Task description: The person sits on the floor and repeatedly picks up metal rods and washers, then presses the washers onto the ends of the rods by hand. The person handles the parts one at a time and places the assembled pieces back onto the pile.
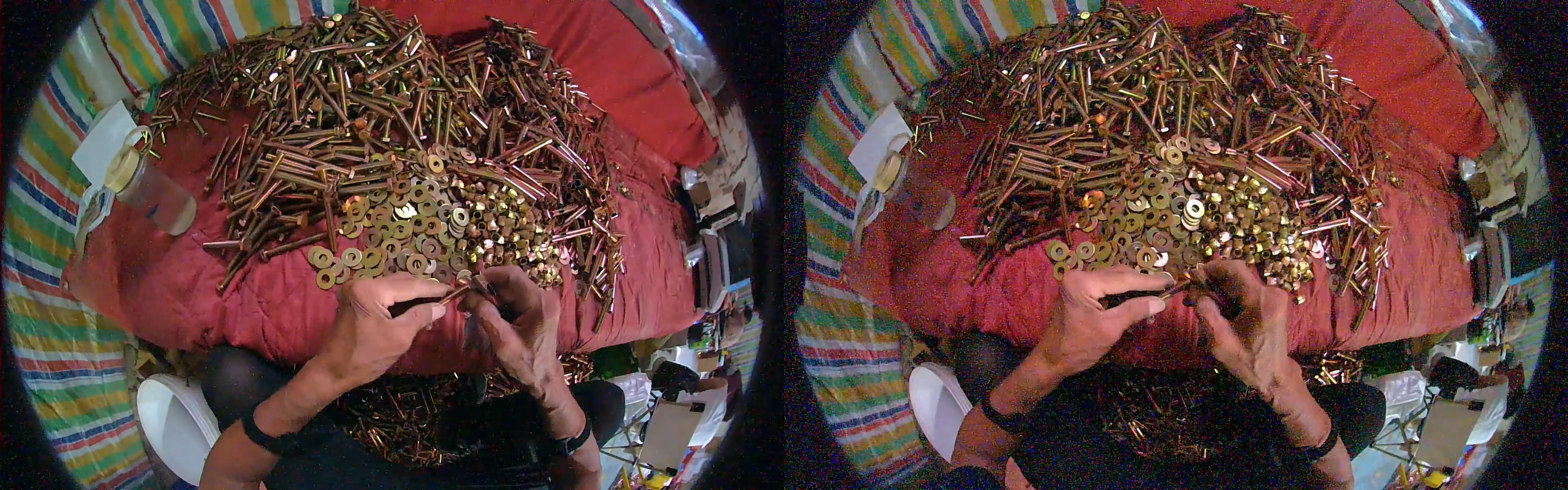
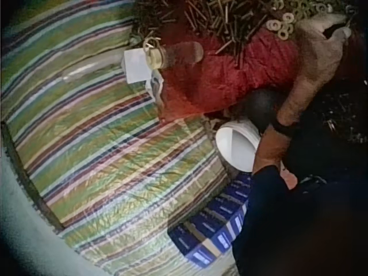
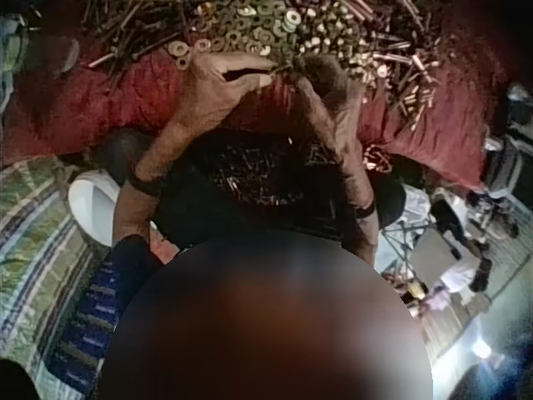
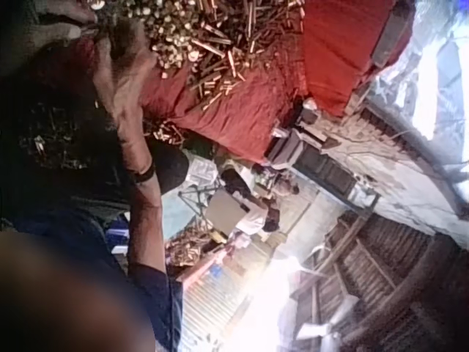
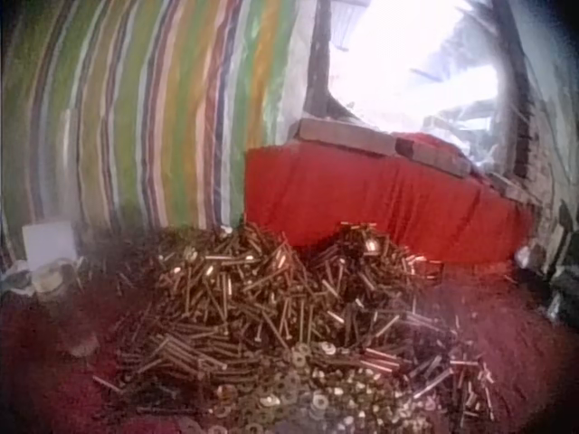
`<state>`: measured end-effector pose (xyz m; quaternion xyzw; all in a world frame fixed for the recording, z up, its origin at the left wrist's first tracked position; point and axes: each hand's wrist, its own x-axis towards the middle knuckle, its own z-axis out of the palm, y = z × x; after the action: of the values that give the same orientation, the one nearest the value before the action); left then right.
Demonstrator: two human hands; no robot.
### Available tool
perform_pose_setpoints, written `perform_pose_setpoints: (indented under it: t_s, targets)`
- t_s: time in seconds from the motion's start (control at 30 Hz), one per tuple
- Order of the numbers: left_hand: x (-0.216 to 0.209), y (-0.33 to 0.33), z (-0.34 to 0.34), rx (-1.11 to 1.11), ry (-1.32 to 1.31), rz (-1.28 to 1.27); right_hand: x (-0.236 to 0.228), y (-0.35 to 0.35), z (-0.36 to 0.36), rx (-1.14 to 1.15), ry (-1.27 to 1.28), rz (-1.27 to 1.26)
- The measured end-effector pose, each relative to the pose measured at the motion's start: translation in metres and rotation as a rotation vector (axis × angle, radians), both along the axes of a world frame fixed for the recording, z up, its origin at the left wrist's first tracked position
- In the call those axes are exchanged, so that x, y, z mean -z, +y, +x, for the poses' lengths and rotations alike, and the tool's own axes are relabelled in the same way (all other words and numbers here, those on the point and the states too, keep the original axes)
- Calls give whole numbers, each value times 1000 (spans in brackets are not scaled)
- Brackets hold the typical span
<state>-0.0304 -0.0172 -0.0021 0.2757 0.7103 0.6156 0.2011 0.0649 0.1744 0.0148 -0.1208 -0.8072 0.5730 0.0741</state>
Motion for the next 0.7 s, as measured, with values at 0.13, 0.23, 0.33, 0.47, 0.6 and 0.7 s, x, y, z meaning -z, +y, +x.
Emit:
perform_pose_setpoints:
  t_s: [0.13,0.23,0.33,0.47,0.6,0.7]
  targets:
    - [6,7,7,-83,504,9,6,1,6,-76,114,258]
    - [8,9,11,-96,470,43,6,-7,10,-210,323,570]
    - [7,10,11,-93,413,60,-4,-8,9,-137,275,458]
    - [3,11,13,-85,108,118,-19,0,-7,308,192,-269]
    - [-2,14,19,-20,-106,127,-12,-6,-23,292,370,33]
    - [-2,17,22,11,-232,146,-3,-19,-24,328,324,-663]
